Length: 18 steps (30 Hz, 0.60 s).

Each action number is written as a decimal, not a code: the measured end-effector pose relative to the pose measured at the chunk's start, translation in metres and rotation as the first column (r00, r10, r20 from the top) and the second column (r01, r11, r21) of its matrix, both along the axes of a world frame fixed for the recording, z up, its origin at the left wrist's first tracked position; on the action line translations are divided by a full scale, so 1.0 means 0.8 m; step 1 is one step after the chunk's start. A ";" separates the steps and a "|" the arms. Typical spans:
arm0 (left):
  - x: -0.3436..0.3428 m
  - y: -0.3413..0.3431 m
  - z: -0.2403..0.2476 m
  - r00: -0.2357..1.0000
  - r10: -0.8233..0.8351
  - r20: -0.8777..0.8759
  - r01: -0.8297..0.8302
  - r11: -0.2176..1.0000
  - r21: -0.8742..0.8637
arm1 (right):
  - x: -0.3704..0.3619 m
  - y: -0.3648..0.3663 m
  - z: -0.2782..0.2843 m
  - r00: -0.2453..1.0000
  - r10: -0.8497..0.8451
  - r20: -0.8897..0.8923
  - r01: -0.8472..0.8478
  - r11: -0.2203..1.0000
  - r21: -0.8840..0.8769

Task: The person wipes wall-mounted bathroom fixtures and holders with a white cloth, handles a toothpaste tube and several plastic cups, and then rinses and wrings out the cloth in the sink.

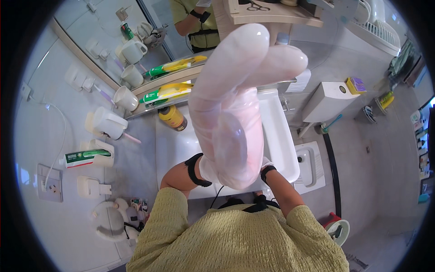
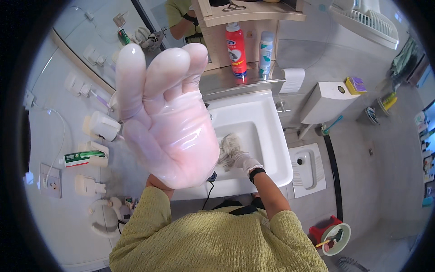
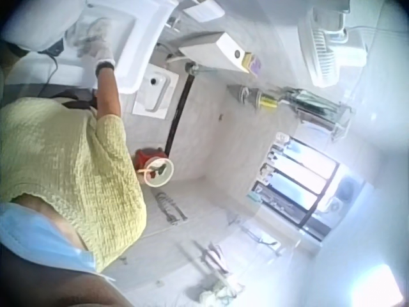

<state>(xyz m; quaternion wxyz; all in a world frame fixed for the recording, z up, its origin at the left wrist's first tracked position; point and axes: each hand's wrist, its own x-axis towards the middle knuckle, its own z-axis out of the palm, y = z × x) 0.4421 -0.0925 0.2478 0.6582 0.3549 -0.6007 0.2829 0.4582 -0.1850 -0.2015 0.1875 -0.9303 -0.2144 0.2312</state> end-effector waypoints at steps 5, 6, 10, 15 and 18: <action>-0.010 -0.031 0.001 0.985 -0.105 -0.139 0.060 0.954 -0.294 | -0.004 -0.017 -0.006 0.999 0.003 0.049 -0.002 1.000 -0.004; -0.004 -0.022 -0.006 0.993 -0.020 -0.120 0.003 0.990 -0.142 | -0.004 -0.019 -0.006 0.998 0.007 0.058 -0.007 1.000 -0.002; 0.008 -0.035 0.000 0.998 -0.048 0.031 0.050 0.995 -0.082 | 0.000 -0.022 -0.015 0.995 0.032 0.098 -0.033 0.999 0.006; -0.003 -0.014 0.003 0.981 0.163 -0.104 -0.166 0.986 -0.026 | -0.004 -0.030 -0.011 0.995 0.022 0.098 -0.024 0.999 0.023; 0.001 0.003 -0.022 0.914 0.323 -0.247 -0.326 0.945 0.029 | -0.016 -0.017 0.028 1.000 0.018 0.010 -0.018 0.999 0.026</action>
